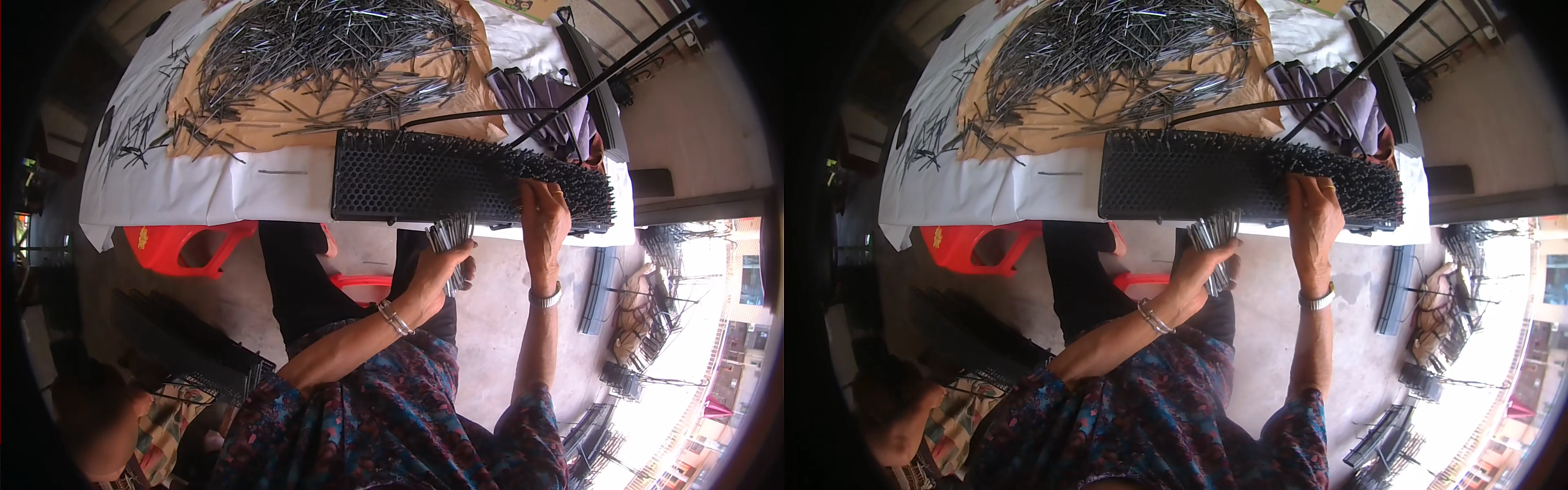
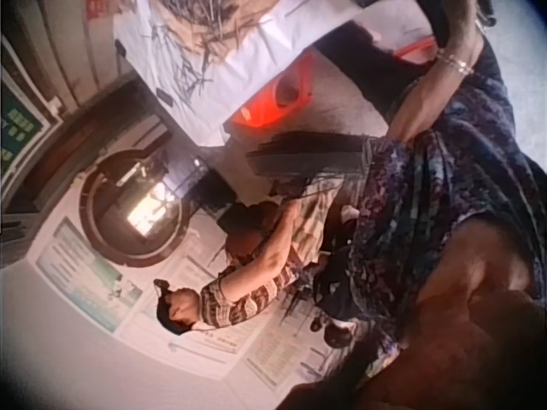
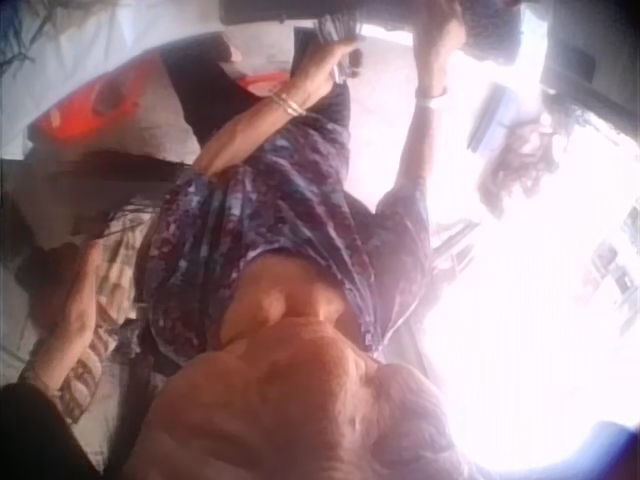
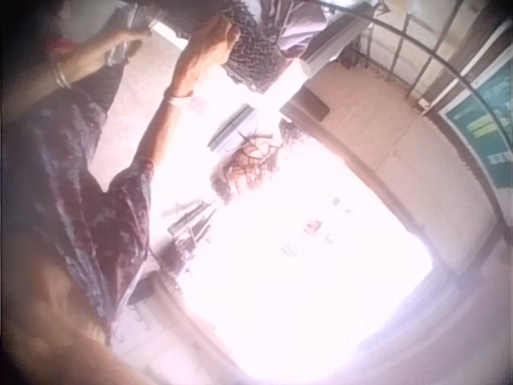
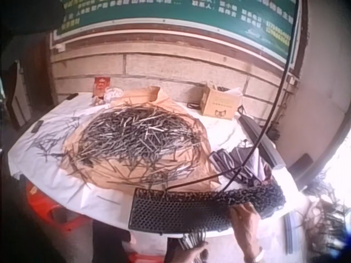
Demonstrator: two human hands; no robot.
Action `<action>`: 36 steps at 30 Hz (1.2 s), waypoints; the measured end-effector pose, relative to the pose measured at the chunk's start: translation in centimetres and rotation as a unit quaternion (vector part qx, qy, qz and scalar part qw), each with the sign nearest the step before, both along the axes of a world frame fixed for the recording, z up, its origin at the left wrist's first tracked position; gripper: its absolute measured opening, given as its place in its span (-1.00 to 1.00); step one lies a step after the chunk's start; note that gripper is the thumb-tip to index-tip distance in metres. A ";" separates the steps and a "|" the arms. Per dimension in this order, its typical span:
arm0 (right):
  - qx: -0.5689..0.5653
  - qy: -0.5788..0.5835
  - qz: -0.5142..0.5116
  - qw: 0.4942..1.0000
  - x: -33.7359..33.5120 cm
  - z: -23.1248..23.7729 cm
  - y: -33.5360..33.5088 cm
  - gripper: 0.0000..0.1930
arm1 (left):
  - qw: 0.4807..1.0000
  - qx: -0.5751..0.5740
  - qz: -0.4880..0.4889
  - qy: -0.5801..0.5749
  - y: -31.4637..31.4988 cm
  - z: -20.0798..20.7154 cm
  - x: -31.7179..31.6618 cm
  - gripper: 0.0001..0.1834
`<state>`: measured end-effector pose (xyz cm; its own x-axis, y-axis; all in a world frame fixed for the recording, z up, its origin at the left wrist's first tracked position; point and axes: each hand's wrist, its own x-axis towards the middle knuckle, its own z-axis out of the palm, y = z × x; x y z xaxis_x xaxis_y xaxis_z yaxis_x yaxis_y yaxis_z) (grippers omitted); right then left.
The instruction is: Inserting thin metal rods into a perforated grid holder on a table.
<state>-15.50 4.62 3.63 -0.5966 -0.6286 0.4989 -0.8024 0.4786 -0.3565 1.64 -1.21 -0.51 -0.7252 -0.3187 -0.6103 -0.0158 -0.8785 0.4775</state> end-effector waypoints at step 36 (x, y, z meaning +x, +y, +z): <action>-0.039 -0.555 0.130 0.821 4.1 1.2 4.9 -0.89 | 0.977 -0.092 -0.191 0.028 -0.4 0.7 1.3 -0.65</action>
<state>-11.41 9.50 4.84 -0.5620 -0.7986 -0.2152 -0.0349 0.2828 -0.9585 2.94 -1.58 0.17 -0.8431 -0.1199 -0.5242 -0.2947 -0.7124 0.6369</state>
